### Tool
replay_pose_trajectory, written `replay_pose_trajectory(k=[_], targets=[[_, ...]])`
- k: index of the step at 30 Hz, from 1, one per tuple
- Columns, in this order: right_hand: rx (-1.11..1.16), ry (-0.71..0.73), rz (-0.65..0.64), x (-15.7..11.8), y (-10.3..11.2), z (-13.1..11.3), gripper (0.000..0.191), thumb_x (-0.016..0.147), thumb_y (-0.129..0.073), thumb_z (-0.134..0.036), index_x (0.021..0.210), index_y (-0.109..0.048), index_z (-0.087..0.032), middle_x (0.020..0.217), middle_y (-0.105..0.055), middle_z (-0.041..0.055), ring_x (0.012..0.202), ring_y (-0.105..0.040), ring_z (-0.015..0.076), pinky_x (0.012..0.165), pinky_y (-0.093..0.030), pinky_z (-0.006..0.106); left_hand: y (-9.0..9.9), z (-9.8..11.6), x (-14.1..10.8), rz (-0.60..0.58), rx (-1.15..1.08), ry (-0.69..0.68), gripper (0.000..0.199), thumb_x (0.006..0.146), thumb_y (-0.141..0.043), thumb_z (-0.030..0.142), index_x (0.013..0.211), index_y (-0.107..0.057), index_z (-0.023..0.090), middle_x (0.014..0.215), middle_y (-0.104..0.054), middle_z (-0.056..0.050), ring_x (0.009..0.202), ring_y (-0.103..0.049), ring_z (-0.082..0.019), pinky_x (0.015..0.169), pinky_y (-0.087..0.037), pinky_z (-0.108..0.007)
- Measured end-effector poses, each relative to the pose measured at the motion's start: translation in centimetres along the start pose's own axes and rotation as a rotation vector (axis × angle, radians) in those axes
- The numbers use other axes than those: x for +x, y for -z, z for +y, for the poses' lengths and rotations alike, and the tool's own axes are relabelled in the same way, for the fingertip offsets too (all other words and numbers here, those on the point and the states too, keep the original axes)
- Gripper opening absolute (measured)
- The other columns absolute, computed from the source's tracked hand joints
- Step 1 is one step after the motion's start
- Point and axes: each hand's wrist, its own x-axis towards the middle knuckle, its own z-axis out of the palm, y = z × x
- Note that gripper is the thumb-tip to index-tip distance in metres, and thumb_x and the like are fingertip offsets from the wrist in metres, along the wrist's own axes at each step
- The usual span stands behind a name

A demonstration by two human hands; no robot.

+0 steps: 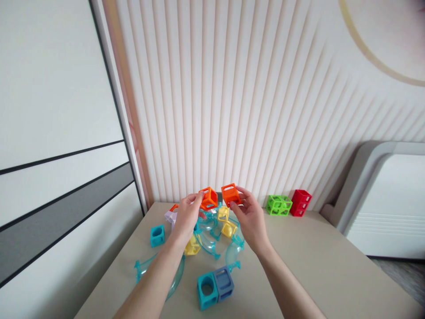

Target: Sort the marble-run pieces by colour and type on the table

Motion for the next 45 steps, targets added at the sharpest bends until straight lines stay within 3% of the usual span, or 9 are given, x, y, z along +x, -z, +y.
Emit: replay_pose_trajectory(k=[8, 20, 29, 36, 41, 45], targets=[[-0.094, 0.091, -0.012, -0.5, -0.4, 0.4, 0.037, 0.090, -0.068, -0.034, 0.125, -0.061, -0.029, 0.114, -0.071, 0.0063, 0.099, -0.070, 0.0233, 0.087, -0.057, 0.040, 0.0, 0.1, -0.2, 0.021, 0.147, 0.007, 0.047, 0.080, -0.066, 0.063, 0.079, -0.075, 0.017, 0.073, -0.073, -0.003, 0.041, -0.054, -0.012, 0.044, -0.036, -0.026], [-0.164, 0.152, 0.005, -1.0, -0.7, 0.3, 0.029, 0.088, -0.069, -0.030, 0.116, -0.067, -0.029, 0.113, -0.073, 0.0061, 0.096, -0.070, 0.0251, 0.086, -0.057, 0.042, -0.2, 0.5, -0.5, 0.019, 0.137, -0.016, 0.041, 0.079, -0.069, 0.059, 0.066, -0.069, 0.019, 0.056, -0.062, 0.002, 0.042, -0.054, -0.014, 0.044, -0.033, -0.026], [-0.172, 0.151, -0.048, -0.8, -0.5, -0.2, 0.039, 0.091, -0.066, -0.031, 0.129, -0.056, -0.030, 0.116, -0.070, 0.0062, 0.102, -0.068, 0.0243, 0.089, -0.055, 0.041, -0.3, 1.0, -0.9, -0.111, 0.137, -0.117, 0.040, 0.084, -0.065, 0.059, 0.081, -0.071, 0.020, 0.075, -0.066, -0.001, 0.058, -0.059, -0.015, 0.051, -0.042, -0.024], [-0.094, 0.095, -0.135, -1.0, -0.4, -0.6, 0.059, 0.094, -0.065, -0.038, 0.145, -0.037, -0.030, 0.122, -0.069, 0.0084, 0.109, -0.067, 0.0242, 0.100, -0.051, 0.043, -0.4, 1.3, -1.4, -0.159, 0.067, -0.268, 0.026, 0.084, -0.073, 0.041, 0.101, -0.073, 0.021, 0.118, -0.061, -0.008, 0.105, -0.064, -0.023, 0.078, -0.054, -0.026], [-0.116, 0.144, -0.102, -0.9, -0.3, -0.5, 0.039, 0.091, -0.068, -0.035, 0.126, -0.053, -0.027, 0.119, -0.069, 0.0073, 0.107, -0.067, 0.0240, 0.095, -0.052, 0.041, -0.3, 1.4, -1.6, -0.276, 0.033, -0.238, 0.030, 0.084, -0.074, 0.038, 0.107, -0.072, 0.020, 0.136, -0.054, -0.009, 0.113, -0.064, -0.025, 0.090, -0.056, -0.031], [-0.122, 0.221, -0.187, -1.2, -0.3, -0.6, 0.024, 0.093, -0.065, -0.032, 0.114, -0.055, -0.026, 0.116, -0.068, 0.0062, 0.106, -0.065, 0.0219, 0.093, -0.052, 0.038, -0.3, 1.4, -1.9, -0.408, -0.013, -0.169, 0.044, 0.081, -0.078, 0.035, 0.120, -0.064, 0.020, 0.120, -0.070, -0.008, 0.107, -0.069, -0.024, 0.096, -0.055, -0.037]])
